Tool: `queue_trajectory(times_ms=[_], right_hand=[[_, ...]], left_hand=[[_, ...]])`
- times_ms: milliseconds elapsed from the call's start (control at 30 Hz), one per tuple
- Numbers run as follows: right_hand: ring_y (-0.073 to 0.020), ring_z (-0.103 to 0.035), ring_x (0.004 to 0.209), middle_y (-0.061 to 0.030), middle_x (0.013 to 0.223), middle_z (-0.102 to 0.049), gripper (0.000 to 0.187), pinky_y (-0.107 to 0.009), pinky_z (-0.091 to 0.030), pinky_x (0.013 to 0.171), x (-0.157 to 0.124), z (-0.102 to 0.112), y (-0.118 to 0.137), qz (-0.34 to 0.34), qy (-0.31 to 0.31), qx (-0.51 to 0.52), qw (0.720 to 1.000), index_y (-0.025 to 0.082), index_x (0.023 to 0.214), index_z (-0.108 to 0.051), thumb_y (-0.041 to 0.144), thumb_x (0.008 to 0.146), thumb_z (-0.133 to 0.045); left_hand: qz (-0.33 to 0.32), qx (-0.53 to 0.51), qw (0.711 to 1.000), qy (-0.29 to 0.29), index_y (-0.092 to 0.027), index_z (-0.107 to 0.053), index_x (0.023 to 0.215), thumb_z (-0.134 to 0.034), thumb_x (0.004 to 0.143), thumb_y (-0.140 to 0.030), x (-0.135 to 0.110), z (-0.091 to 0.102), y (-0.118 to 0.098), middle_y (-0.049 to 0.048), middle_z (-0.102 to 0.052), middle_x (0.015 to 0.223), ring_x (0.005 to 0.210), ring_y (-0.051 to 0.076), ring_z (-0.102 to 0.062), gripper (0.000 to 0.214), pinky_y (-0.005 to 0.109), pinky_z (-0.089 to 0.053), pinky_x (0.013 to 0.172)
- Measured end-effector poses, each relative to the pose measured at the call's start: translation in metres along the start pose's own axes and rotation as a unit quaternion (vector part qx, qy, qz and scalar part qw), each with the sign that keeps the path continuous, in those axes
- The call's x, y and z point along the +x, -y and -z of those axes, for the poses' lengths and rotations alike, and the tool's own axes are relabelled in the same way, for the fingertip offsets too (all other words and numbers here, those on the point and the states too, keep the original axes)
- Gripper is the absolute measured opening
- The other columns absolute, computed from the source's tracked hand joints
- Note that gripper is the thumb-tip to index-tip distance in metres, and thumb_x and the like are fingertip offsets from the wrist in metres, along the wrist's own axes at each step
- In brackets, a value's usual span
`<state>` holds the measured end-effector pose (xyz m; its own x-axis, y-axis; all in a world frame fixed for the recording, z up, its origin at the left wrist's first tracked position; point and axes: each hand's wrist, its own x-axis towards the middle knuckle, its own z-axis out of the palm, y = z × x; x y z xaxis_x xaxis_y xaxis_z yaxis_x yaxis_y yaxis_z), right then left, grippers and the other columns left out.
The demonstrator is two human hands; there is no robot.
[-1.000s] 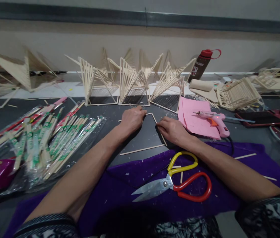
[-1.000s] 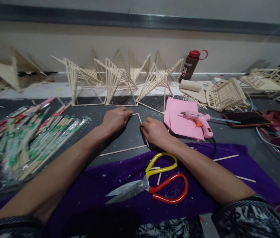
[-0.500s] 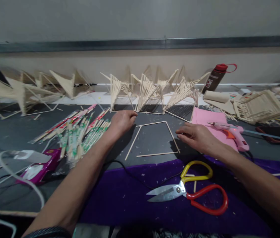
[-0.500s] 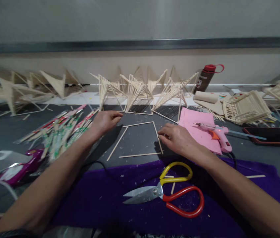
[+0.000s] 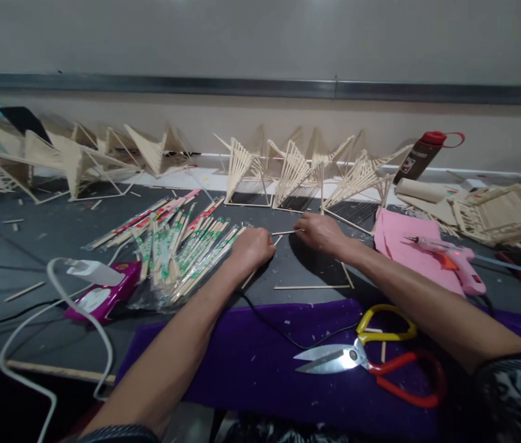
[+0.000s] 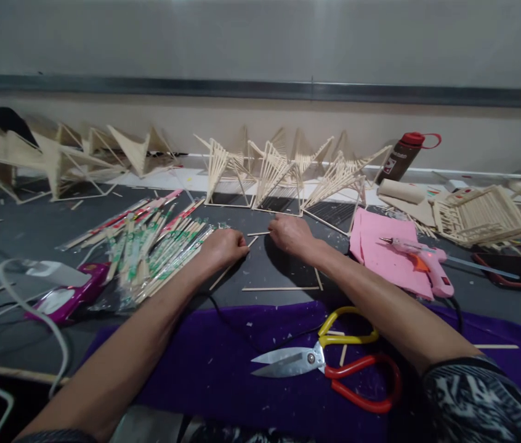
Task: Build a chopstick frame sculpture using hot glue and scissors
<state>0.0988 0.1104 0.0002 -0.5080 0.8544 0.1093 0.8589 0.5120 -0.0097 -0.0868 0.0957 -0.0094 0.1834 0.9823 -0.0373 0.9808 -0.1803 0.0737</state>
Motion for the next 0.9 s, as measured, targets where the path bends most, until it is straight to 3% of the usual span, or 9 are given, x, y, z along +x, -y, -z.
queue_trajectory(times_ms=[133,233,367,500,700,800,900], right_hand=[[-0.0212,-0.059,0.093,-0.0097,0.103,-0.062,0.027,-0.027,-0.041,0.07,0.01,-0.007,0.004,0.0,-0.03,0.028,0.999,0.019,0.101,-0.068,0.024,0.086,-0.046],[-0.0169,-0.06,0.086,-0.0075,0.102,-0.063,0.026,-0.026,-0.042,0.073,0.01,-0.003,0.002,0.011,-0.071,0.141,0.987,0.018,0.103,-0.067,0.02,0.083,-0.051],[-0.0127,-0.059,0.076,-0.0051,0.095,-0.065,0.03,-0.025,-0.043,0.071,0.003,0.003,-0.004,0.038,-0.071,0.333,0.94,0.014,0.104,-0.066,0.018,0.075,-0.061],[-0.0116,-0.057,0.069,-0.0018,0.075,-0.065,0.016,-0.023,-0.041,0.062,-0.012,0.009,-0.009,0.022,-0.036,0.47,0.881,0.013,0.084,-0.07,0.023,0.074,-0.062],[-0.0088,-0.051,0.056,0.0007,0.064,-0.062,0.019,-0.021,-0.039,0.053,-0.04,0.023,-0.012,-0.027,-0.013,0.612,0.791,0.015,0.082,-0.069,0.028,0.068,-0.069],[-0.0091,-0.054,0.057,-0.0008,0.068,-0.065,0.022,-0.022,-0.042,0.054,-0.053,0.031,-0.013,-0.035,-0.013,0.641,0.766,0.015,0.084,-0.07,0.029,0.067,-0.072],[-0.0094,-0.055,0.058,-0.0013,0.069,-0.066,0.023,-0.022,-0.043,0.056,-0.065,0.038,-0.012,-0.039,-0.013,0.633,0.773,0.016,0.086,-0.071,0.029,0.068,-0.071]], left_hand=[[0.001,-0.035,0.999,0.008,-0.019,-0.072,0.078,-0.053,0.067,-0.029,0.002,0.001,0.005,0.0117,-0.07,0.079,0.077,0.025,-0.063,0.024,0.028,-0.042,0.063],[-0.008,-0.1,0.995,0.008,-0.019,-0.072,0.073,-0.053,0.067,-0.03,0.0,0.01,0.008,0.008,-0.069,0.072,0.069,0.02,-0.061,0.022,0.026,-0.039,0.059],[-0.072,-0.221,0.973,0.007,-0.017,-0.07,0.071,-0.053,0.068,-0.032,-0.006,0.021,0.006,0.0036,-0.066,0.065,0.06,0.014,-0.057,0.023,0.023,-0.035,0.055],[-0.106,-0.323,0.94,0.025,-0.015,-0.068,0.071,-0.055,0.069,-0.033,-0.013,0.022,-0.003,0.0013,-0.062,0.06,0.056,0.011,-0.052,0.022,0.02,-0.033,0.05],[-0.141,-0.497,0.843,0.151,-0.014,-0.066,0.091,-0.055,0.074,-0.036,-0.027,0.028,-0.017,-0.0013,-0.056,0.061,0.048,0.007,-0.043,0.03,0.018,-0.033,0.045],[-0.162,-0.517,0.822,0.175,-0.013,-0.068,0.088,-0.057,0.075,-0.038,-0.033,0.034,-0.021,-0.0006,-0.055,0.062,0.048,0.006,-0.041,0.03,0.018,-0.032,0.046],[-0.185,-0.493,0.832,0.175,-0.015,-0.07,0.09,-0.057,0.075,-0.039,-0.035,0.035,-0.022,-0.001,-0.055,0.06,0.049,0.006,-0.039,0.031,0.018,-0.029,0.045]])
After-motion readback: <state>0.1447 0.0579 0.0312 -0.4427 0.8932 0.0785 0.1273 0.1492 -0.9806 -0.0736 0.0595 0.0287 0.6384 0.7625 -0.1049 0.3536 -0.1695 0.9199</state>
